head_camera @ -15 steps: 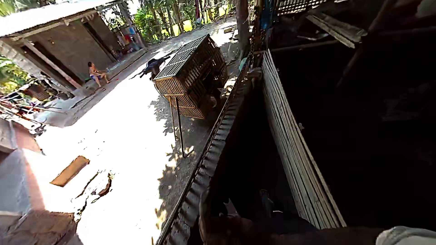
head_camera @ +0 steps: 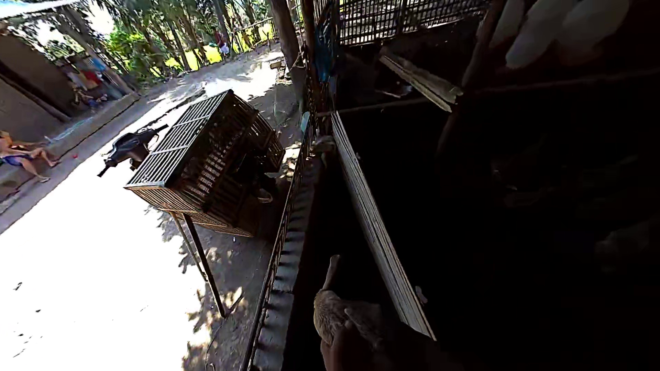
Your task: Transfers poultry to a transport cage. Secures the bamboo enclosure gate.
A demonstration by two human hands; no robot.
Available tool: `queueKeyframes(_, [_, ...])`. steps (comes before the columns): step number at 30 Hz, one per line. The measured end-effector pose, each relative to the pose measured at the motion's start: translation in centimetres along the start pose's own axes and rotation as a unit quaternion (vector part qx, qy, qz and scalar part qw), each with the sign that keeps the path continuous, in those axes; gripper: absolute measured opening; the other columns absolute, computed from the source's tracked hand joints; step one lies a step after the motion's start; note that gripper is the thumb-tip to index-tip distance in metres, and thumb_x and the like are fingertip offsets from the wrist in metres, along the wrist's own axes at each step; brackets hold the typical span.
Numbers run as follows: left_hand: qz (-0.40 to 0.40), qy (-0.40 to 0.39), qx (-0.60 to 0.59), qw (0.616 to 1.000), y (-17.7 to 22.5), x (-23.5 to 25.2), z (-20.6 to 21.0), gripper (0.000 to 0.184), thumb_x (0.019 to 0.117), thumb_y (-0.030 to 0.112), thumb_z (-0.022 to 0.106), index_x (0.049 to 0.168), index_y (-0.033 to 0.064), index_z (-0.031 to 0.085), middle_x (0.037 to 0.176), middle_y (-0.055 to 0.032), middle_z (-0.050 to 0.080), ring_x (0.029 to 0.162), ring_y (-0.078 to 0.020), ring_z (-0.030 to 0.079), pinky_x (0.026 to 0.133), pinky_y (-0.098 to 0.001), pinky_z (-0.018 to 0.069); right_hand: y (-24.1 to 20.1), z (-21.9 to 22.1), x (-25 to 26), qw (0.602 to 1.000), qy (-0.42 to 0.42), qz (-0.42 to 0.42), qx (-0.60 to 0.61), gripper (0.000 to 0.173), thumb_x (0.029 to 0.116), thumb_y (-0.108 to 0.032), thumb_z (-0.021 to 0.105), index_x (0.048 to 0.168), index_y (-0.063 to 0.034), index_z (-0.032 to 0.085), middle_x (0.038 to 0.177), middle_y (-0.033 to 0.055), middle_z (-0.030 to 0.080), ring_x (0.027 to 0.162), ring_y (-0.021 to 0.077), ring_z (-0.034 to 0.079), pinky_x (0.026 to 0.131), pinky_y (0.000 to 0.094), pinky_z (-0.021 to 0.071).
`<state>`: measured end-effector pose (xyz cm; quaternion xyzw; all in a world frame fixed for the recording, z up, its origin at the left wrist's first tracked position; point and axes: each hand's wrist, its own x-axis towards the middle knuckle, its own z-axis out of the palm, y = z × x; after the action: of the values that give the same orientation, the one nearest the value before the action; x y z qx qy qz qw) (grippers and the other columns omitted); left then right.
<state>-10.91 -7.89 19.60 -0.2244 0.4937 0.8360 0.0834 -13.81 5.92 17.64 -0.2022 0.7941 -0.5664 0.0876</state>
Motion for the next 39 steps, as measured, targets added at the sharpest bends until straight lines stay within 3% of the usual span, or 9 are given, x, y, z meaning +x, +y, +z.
queueKeyframes(6, [0.001, 0.063, 0.028, 0.998, 4.0, 13.3, 4.1, 0.023, 0.0857, 0.003, 0.056, 0.107, -0.0029, 0.057, 0.08, -0.008, 0.07, 0.072, -0.0159, 0.071, 0.067, -0.0369, 0.0618, 4.1, -2.6, 9.8, 0.993, 0.113, 0.02, -0.023, 0.099, 0.0611, -0.026, 0.093, 0.144, 0.0076, 0.051, 0.14, 0.027, 0.056, 0.126, 0.0324, 0.059, 0.109, 0.0422, 0.049])
queueKeyframes(13, [0.047, 0.066, -0.008, 0.997, 12.8, 32.7, 7.9, 0.046, 0.0857, -0.001, 0.055, 0.131, -0.0042, 0.046, 0.104, -0.0138, 0.066, 0.088, -0.0164, 0.069, 0.076, -0.0357, 0.0605, 9.2, -6.1, 27.7, 0.983, 0.178, 0.031, -0.019, 0.102, 0.0647, -0.036, 0.091, 0.14, 0.0168, 0.047, 0.133, 0.0283, 0.062, 0.124, 0.0265, 0.063, 0.108, 0.0398, 0.0495])
queueKeyframes(21, [0.045, 0.081, -0.096, 0.991, 23.9, 52.4, 16.0, 0.031, 0.1021, 0.004, 0.043, 0.132, 0.0008, 0.05, 0.103, -0.0147, 0.067, 0.088, -0.0201, 0.07, 0.076, -0.0382, 0.06, 11.2, -16.2, 48.9, 0.988, 0.15, 0.018, -0.017, 0.094, 0.0628, -0.027, 0.089, 0.143, 0.0043, 0.052, 0.13, 0.0082, 0.068, 0.119, 0.0037, 0.063, 0.105, 0.0242, 0.0513])
queueKeyframes(24, [0.06, 0.017, -0.048, 0.997, 26.7, 60.5, 17.4, 0.033, 0.0986, 0.003, 0.048, 0.131, -0.0009, 0.048, 0.101, -0.0138, 0.067, 0.085, -0.0186, 0.069, 0.074, -0.0362, 0.0601, 13.7, -20.3, 56.2, 0.989, 0.131, 0.069, 0.021, 0.077, 0.059, -0.018, 0.087, 0.128, 0.0044, 0.061, 0.115, 0.0033, 0.073, 0.107, -0.0015, 0.066, 0.098, 0.0203, 0.054])
queueKeyframes(28, [0.055, -0.119, 0.024, 0.991, 28.0, 75.4, 17.0, 0.035, 0.1038, 0.031, 0.042, 0.118, 0.0018, 0.056, 0.097, -0.0065, 0.068, 0.087, -0.0148, 0.068, 0.078, -0.0345, 0.0589, 19.3, -27.5, 67.0, 0.985, 0.098, 0.112, 0.088, 0.073, 0.0582, -0.007, 0.083, 0.126, 0.0027, 0.06, 0.114, 0.0, 0.072, 0.105, -0.0023, 0.065, 0.096, 0.0184, 0.0545])
queueKeyframes(31, [-0.023, -0.007, 0.008, 1.0, 28.5, 89.0, 18.0, 0.045, 0.11, 0.042, 0.032, 0.104, 0.0069, 0.059, 0.089, -0.0052, 0.071, 0.079, -0.0159, 0.07, 0.068, -0.033, 0.0576, 24.7, -33.8, 77.0, 0.987, 0.059, 0.131, 0.077, 0.071, 0.0606, -0.006, 0.083, 0.127, 0.0025, 0.059, 0.113, 0.0012, 0.07, 0.105, -0.0025, 0.064, 0.096, 0.0177, 0.0528])
queueKeyframes(36, [-0.054, 0.191, -0.085, 0.976, 28.2, 113.8, 18.9, 0.051, 0.1083, 0.036, 0.04, 0.146, 0.0017, 0.041, 0.14, -0.023, 0.054, 0.117, -0.0314, 0.059, 0.093, -0.0465, 0.0511, 33.6, -40.6, 93.5, 0.956, -0.016, 0.292, 0.026, 0.088, 0.0652, 0.0, 0.084, 0.144, 0.0051, 0.045, 0.126, 0.0193, 0.064, 0.116, 0.0214, 0.064, 0.102, 0.04, 0.0526])
queueKeyframes(38, [0.012, 0.266, -0.123, 0.956, 27.6, 121.3, 19.4, 0.029, 0.1068, 0.03, 0.04, 0.116, 0.0061, 0.052, 0.098, -0.0121, 0.06, 0.078, -0.0195, 0.061, 0.064, -0.034, 0.053, 37.6, -42.0, 98.5, 0.95, -0.045, 0.308, -0.001, 0.088, 0.0644, -0.002, 0.084, 0.143, 0.0039, 0.046, 0.128, 0.0199, 0.063, 0.118, 0.0235, 0.063, 0.103, 0.0418, 0.0516])
queueKeyframes(39, [0.047, 0.266, -0.17, 0.948, 27.8, 123.9, 19.6, 0.026, 0.108, 0.03, 0.039, 0.116, 0.0078, 0.05, 0.095, -0.0086, 0.056, 0.077, -0.0168, 0.056, 0.064, -0.0326, 0.0513, 39.4, -42.5, 100.8, 0.951, -0.062, 0.301, -0.019, 0.085, 0.0634, -0.003, 0.084, 0.14, 0.0033, 0.049, 0.126, 0.0198, 0.064, 0.117, 0.0247, 0.063, 0.102, 0.0434, 0.0519])
